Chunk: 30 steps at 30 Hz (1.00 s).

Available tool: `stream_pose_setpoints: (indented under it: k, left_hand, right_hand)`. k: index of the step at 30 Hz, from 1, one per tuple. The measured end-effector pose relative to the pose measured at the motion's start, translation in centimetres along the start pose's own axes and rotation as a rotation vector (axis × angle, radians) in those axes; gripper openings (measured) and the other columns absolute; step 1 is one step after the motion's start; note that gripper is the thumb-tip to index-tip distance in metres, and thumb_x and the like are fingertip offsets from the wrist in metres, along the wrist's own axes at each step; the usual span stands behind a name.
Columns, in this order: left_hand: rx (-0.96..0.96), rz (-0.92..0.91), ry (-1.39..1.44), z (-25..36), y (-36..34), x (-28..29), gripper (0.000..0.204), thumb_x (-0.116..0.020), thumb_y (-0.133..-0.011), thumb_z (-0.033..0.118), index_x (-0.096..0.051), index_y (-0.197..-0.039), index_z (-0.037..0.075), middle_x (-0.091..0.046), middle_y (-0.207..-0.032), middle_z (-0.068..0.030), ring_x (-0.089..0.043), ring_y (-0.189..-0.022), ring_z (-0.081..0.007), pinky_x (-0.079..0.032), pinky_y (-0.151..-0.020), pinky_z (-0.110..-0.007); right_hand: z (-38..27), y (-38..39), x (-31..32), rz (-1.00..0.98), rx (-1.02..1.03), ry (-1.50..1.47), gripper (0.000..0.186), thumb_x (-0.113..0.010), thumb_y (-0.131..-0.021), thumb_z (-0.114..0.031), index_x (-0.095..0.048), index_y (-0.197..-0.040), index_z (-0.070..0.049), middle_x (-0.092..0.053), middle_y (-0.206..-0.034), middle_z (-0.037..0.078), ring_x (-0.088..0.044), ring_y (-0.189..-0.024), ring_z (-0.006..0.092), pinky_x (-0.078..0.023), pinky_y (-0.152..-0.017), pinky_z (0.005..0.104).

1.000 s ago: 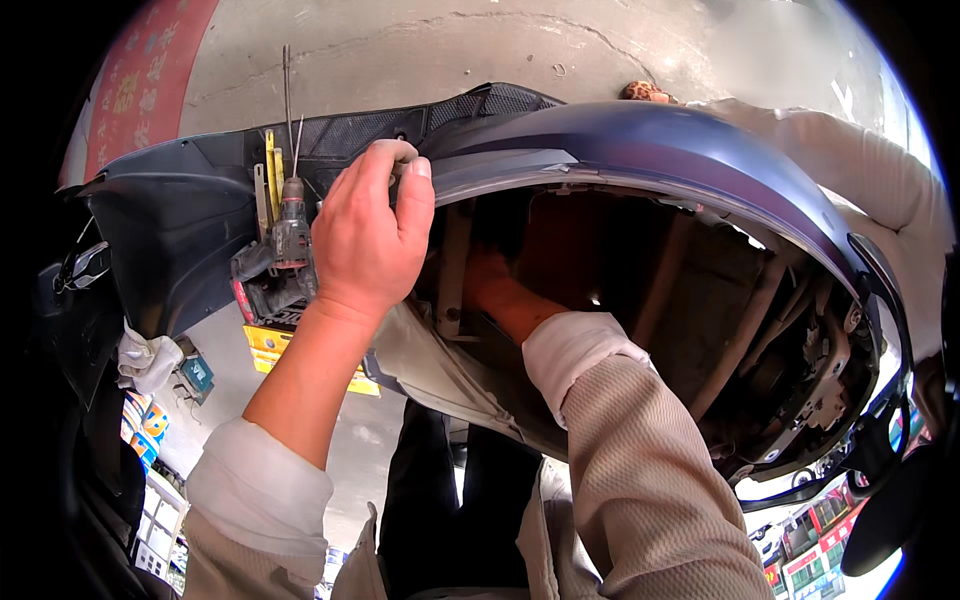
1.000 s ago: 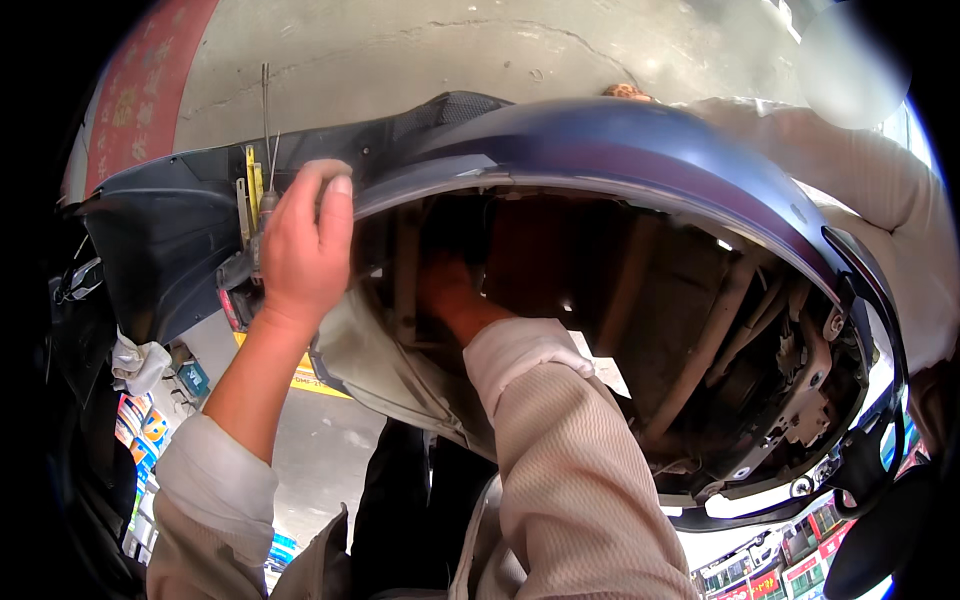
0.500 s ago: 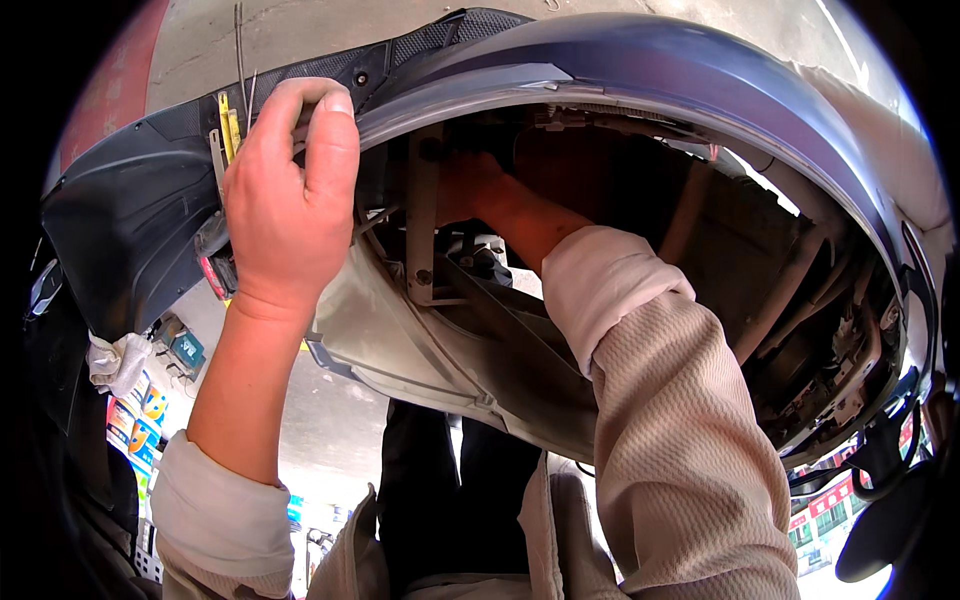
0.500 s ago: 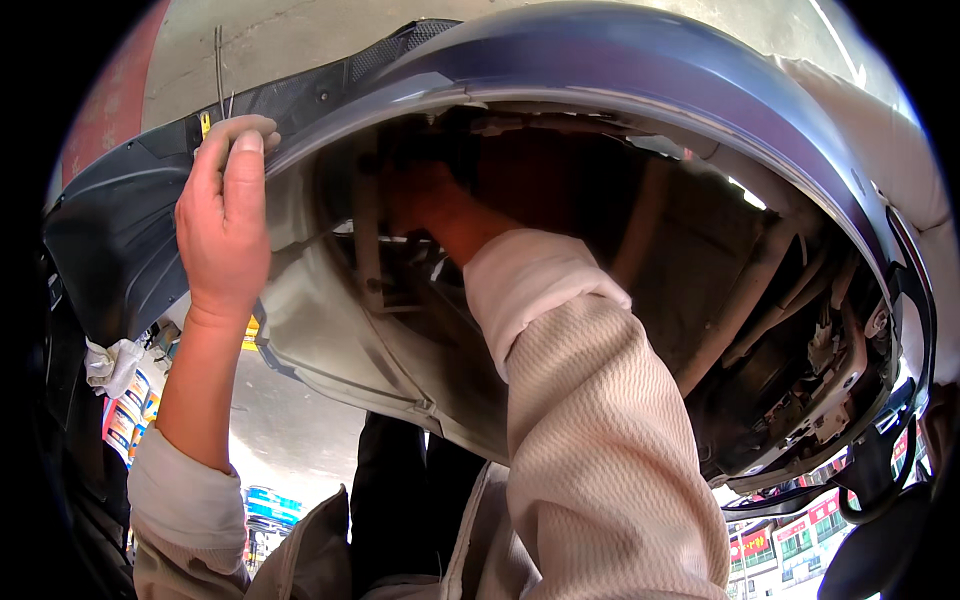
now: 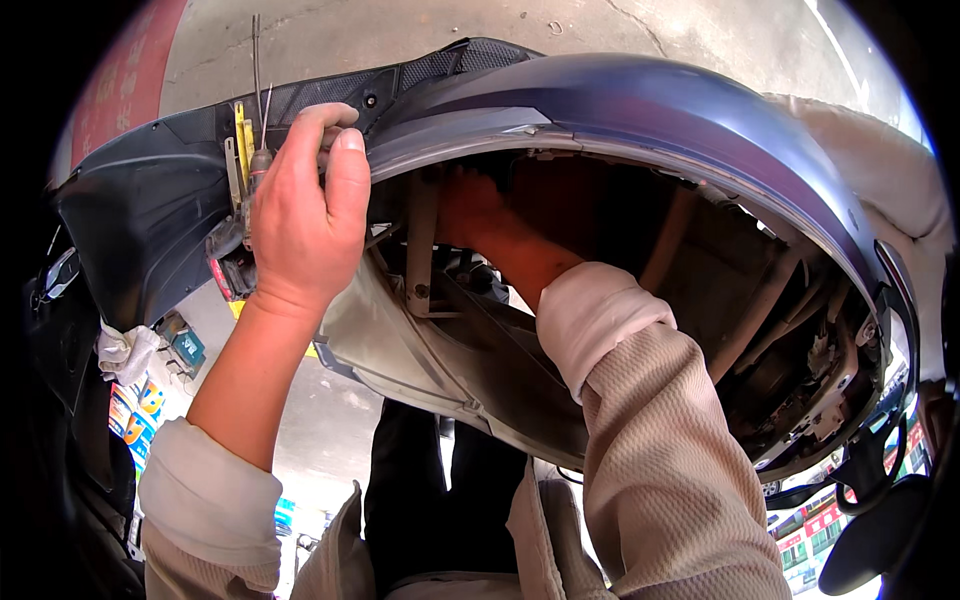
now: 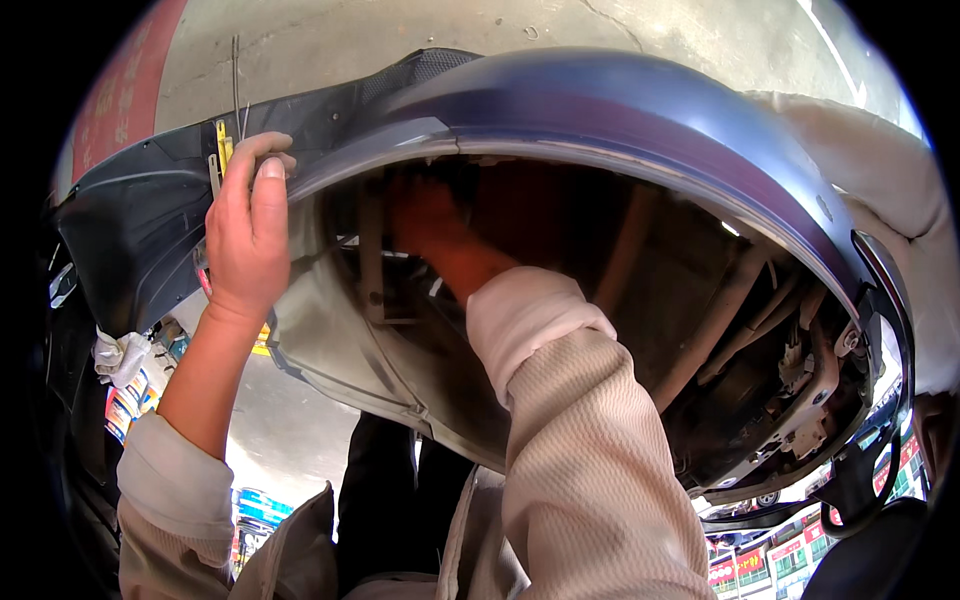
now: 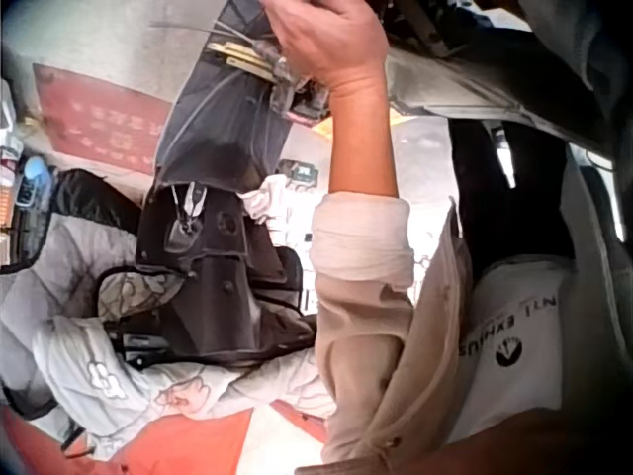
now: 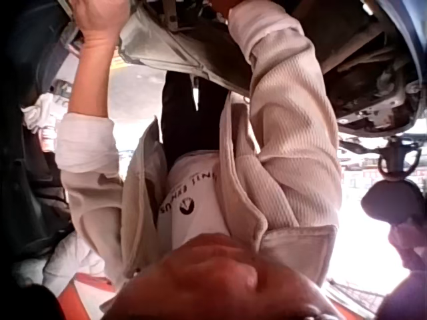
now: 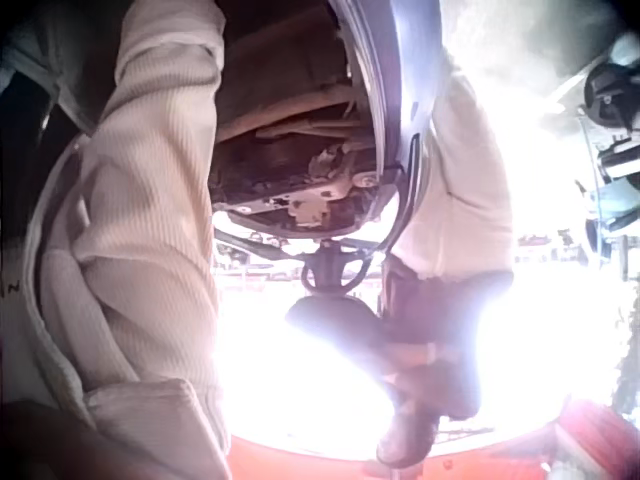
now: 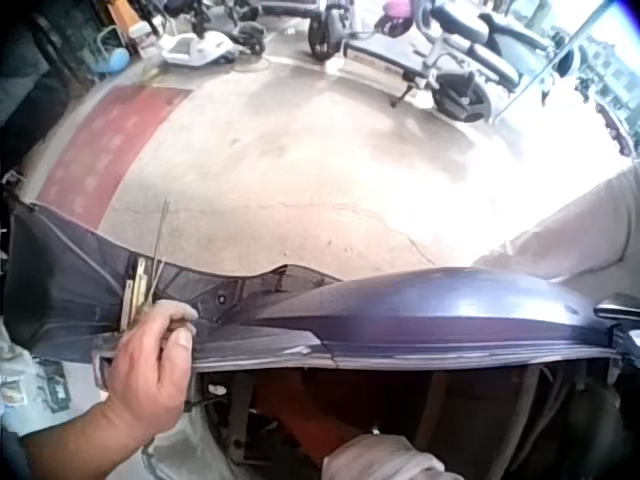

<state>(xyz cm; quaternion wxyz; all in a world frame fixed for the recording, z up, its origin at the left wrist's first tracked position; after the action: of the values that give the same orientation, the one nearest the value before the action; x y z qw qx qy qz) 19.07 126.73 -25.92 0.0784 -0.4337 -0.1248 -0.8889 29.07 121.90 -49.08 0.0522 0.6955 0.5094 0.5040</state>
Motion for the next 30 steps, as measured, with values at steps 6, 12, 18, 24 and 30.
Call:
stream_pose_setpoints:
  k: [6, 12, 18, 24, 30]
  left_hand:
    - [-0.023, 0.067, 0.017, -0.2, -0.1, 0.4, 0.029, -0.05, -0.094, 0.026, -0.058, -0.111, 0.004, -0.065, -0.093, -0.015, -0.063, -0.084, -0.0301, -0.049, -0.078, -0.038]
    - [-0.058, 0.067, 0.016, -0.2, 0.1, 0.5, 0.029, -0.051, -0.094, 0.027, -0.058, -0.111, 0.004, -0.065, -0.092, -0.0155, -0.064, -0.084, -0.031, -0.049, -0.078, -0.038]
    - [-0.055, 0.094, -0.035, 0.1, 0.2, 0.5, 0.029, -0.052, -0.093, 0.029, -0.059, -0.11, 0.006, -0.066, -0.092, -0.0142, -0.064, -0.084, -0.0304, -0.05, -0.075, -0.039]
    - [-0.025, 0.13, -0.047, -0.3, 0.3, 0.8, 0.029, -0.053, -0.092, 0.033, -0.058, -0.106, 0.008, -0.065, -0.084, -0.0102, -0.063, -0.081, -0.0324, -0.05, -0.072, -0.04]
    - [-0.027, 0.142, -0.04, -0.3, 0.2, 1.0, 0.029, -0.053, -0.091, 0.033, -0.058, -0.104, 0.008, -0.066, -0.09, -0.0109, -0.063, -0.085, -0.0332, -0.05, -0.073, -0.042]
  right_hand:
    - [-1.4, 2.0, 2.1, 0.005, 0.08, 0.022, 0.065, -0.072, -0.067, -0.021, -0.048, -0.12, 0.007, -0.06, -0.108, 0.023, -0.059, -0.104, 0.0351, -0.052, -0.085, 0.0429]
    - [-0.9, 3.6, 5.9, 0.057, 0.093, -0.062, 0.063, -0.072, -0.062, -0.023, -0.049, -0.113, 0.007, -0.06, -0.101, 0.024, -0.062, -0.092, 0.0365, -0.054, -0.077, 0.0434]
    - [-0.8, 5.8, 7.1, 0.007, 0.072, 0.134, 0.071, -0.076, -0.061, -0.027, -0.047, -0.116, 0.007, -0.06, -0.101, 0.022, -0.062, -0.093, 0.0353, -0.054, -0.075, 0.0431]
    - [3.1, 11.1, 6.6, 0.126, 0.125, 0.383, 0.068, -0.083, -0.055, -0.021, -0.049, -0.109, 0.002, -0.058, -0.097, 0.017, -0.06, -0.092, 0.0312, -0.052, -0.079, 0.0392]
    - [6.0, 14.7, 5.3, 0.203, 0.088, 0.515, 0.07, -0.084, -0.056, -0.021, -0.048, -0.112, 0.001, -0.057, -0.099, 0.016, -0.058, -0.093, 0.0314, -0.048, -0.085, 0.0399]
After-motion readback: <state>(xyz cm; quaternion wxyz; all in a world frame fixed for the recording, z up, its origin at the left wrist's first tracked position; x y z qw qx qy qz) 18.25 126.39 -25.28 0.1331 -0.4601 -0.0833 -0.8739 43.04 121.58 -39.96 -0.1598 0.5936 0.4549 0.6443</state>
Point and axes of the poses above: each hand's wrist, its own y-axis away from the middle knuckle, its own x-axis out of the back of the hand, z = x × y, the point moved 10 cm from there along -y, towards the middle knuckle
